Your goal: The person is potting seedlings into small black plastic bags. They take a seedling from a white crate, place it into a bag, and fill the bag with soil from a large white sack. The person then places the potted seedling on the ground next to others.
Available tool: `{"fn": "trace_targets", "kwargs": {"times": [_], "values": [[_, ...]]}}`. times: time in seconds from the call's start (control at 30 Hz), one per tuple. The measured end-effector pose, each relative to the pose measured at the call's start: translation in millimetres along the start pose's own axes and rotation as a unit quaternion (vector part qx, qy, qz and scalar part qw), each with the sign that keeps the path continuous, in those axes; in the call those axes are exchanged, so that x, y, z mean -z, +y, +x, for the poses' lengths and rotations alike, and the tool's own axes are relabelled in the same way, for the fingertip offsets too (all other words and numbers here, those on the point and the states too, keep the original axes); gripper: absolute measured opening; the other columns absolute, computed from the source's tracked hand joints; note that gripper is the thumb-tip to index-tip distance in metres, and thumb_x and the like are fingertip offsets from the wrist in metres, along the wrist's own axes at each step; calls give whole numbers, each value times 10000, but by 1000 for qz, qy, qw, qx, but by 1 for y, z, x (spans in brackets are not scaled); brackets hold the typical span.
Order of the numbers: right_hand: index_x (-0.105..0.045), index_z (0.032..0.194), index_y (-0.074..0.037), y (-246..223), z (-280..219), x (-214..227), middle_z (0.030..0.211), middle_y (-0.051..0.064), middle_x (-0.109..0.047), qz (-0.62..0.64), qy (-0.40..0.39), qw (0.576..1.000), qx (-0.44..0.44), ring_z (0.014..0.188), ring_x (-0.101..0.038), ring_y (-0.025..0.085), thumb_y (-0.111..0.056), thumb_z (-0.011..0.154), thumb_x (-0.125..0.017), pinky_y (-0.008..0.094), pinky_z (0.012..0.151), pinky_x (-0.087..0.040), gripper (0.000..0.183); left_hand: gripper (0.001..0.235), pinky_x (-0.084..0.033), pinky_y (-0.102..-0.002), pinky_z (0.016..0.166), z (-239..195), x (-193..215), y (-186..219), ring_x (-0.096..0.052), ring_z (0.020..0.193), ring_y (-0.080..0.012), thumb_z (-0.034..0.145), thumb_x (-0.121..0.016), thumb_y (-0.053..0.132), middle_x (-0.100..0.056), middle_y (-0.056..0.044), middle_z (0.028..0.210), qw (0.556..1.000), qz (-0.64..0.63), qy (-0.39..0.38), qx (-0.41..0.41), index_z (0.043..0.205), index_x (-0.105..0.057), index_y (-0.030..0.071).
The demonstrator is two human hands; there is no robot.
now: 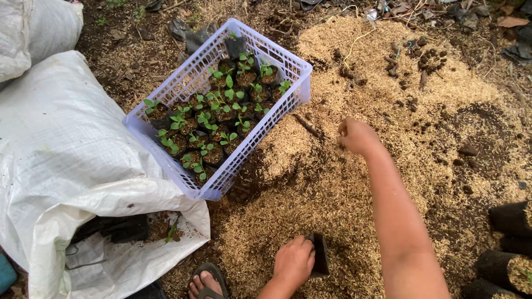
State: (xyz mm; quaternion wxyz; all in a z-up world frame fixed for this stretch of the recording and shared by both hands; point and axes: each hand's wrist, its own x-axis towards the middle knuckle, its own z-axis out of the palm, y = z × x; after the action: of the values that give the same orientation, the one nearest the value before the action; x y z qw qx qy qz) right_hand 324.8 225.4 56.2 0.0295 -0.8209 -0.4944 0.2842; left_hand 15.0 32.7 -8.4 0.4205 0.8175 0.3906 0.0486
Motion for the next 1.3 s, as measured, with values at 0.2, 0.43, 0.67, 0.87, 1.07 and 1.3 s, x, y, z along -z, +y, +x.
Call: {"fn": "trace_targets", "kwargs": {"times": [0.2, 0.43, 0.67, 0.87, 1.07, 1.3], "values": [[-680, 1222, -51, 18, 11, 0, 1088, 123, -743, 145, 5, 989, -17, 999, -705, 208, -137, 975, -616, 365, 908, -572, 269, 124, -526, -462, 834, 0, 1, -6, -656, 955, -331, 912, -679, 155, -643, -125, 989, 1000, -7, -1, 10, 963, -684, 42], [-644, 1208, -54, -36, 44, -30, 1076, 112, -691, 64, 46, 995, 59, 906, -621, 203, -282, 909, -730, 363, 853, -539, 386, 98, -564, -436, 789, 6, -5, -10, -690, 874, -298, 891, -675, 74, -676, -141, 952, 1000, -7, -22, 21, 951, -714, 7], [-704, 1078, -47, -47, 42, -13, 906, 118, -697, -86, -167, 982, 26, 763, -603, 207, -277, 1023, -575, 359, 669, -520, 269, 89, -560, -457, 760, 2, 6, -15, -680, 858, -339, 867, -691, 77, -666, -153, 915, 999, -28, 18, -4, 910, -696, -1], [-366, 1513, -89, -39, 18, 158, 1449, 206, -525, 336, 219, 916, -20, 1359, -517, 312, -73, 1020, -343, 517, 1173, -404, 494, 111, -540, -463, 777, 7, 5, -14, -670, 901, -330, 891, -683, 107, -648, -141, 939, 999, -27, -26, 28, 951, -671, 15], [-493, 1479, -69, 10, -33, 137, 1491, 194, -532, 289, 248, 923, 56, 1393, -507, 343, -290, 1089, -535, 498, 1217, -374, 450, 137, -545, -465, 812, 9, -1, -15, -664, 954, -330, 891, -686, 115, -643, -140, 1008, 998, 3, -39, 40, 990, -666, 22], [-503, 1453, -8, 110, -136, -36, 1487, 242, -506, -1, 154, 985, -77, 1365, -484, 398, -485, 1031, -644, 533, 1146, -415, 652, 139, -523, -519, 770, 5, -14, -15, -624, 932, -405, 917, -648, 131, -624, -173, 1029, 998, 46, 34, 32, 1026, -637, 45]]}}
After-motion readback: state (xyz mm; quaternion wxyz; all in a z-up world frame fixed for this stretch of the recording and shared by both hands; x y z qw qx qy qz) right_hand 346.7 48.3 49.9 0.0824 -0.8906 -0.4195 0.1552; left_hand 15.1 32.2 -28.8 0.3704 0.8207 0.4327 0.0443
